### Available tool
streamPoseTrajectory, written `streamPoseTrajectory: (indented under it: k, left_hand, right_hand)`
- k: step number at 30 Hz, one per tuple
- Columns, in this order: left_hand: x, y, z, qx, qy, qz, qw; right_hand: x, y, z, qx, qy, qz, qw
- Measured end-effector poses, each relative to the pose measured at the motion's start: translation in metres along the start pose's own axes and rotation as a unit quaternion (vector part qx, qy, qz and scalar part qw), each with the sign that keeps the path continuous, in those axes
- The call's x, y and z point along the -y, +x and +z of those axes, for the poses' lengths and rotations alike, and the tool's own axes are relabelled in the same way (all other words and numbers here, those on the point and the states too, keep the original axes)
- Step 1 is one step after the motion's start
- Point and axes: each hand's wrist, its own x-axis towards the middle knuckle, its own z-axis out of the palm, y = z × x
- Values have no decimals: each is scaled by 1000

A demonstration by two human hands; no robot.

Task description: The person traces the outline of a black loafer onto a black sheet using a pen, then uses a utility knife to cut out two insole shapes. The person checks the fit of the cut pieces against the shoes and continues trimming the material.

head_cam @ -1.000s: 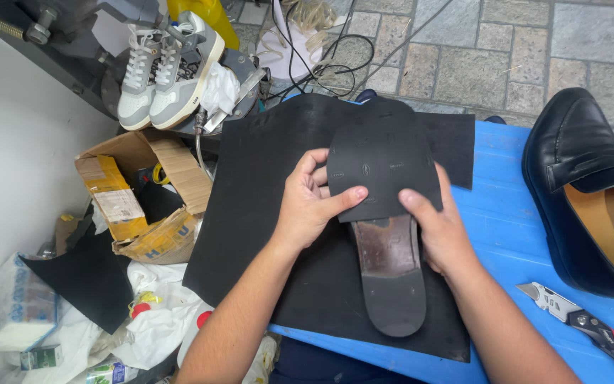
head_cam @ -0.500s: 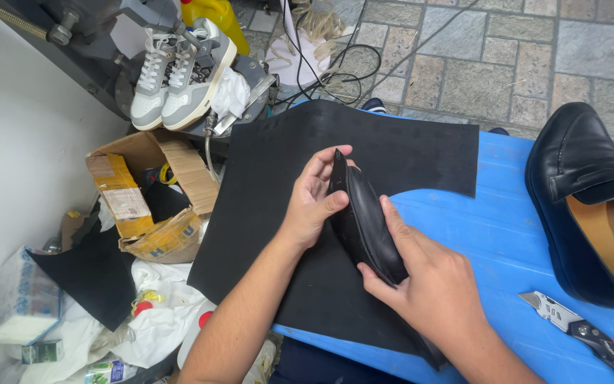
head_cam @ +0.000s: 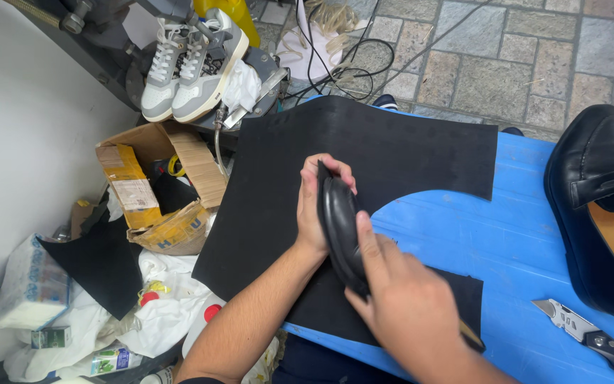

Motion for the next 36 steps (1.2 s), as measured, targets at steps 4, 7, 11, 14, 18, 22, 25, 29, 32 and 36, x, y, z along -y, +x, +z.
streamPoseTrajectory:
  k: [4, 7, 11, 14, 18, 22, 25, 29, 32, 36]
  left_hand:
    - [-4, 8, 3, -64, 65, -77, 993]
    - [-12, 9, 9, -23, 108, -110, 988]
    - [-11, -2, 22, 66, 104, -170, 978]
    - [-7, -4, 28, 95, 90, -163, 978]
    - [-8, 0, 22, 62, 102, -208, 971]
    - [-4, 6, 14, 15, 116, -266, 957]
    - [2, 10, 9, -15, 125, -278, 952]
    - [9, 9, 8, -31, 155, -263, 952]
    - [9, 8, 8, -28, 182, -247, 951]
    - [9, 7, 12, -39, 216, -263, 940]
  right_hand:
    - [-58, 12, 3, 107, 221, 226, 943]
    - [-113, 8, 3, 65, 426, 191, 882]
    - [-171, -7, 29, 21, 614, 251, 748]
    - [-195, -19, 54, 17, 665, 303, 682]
    - [-209, -25, 66, 27, 618, 341, 708]
    - [-198, -22, 69, 46, 564, 356, 744]
    - [-179, -19, 66, 15, 558, 322, 765]
    - [-153, -15, 62, -56, 582, 241, 775]
    - [-145, -11, 56, -71, 555, 247, 791]
    - [-152, -8, 48, -133, 349, 102, 922]
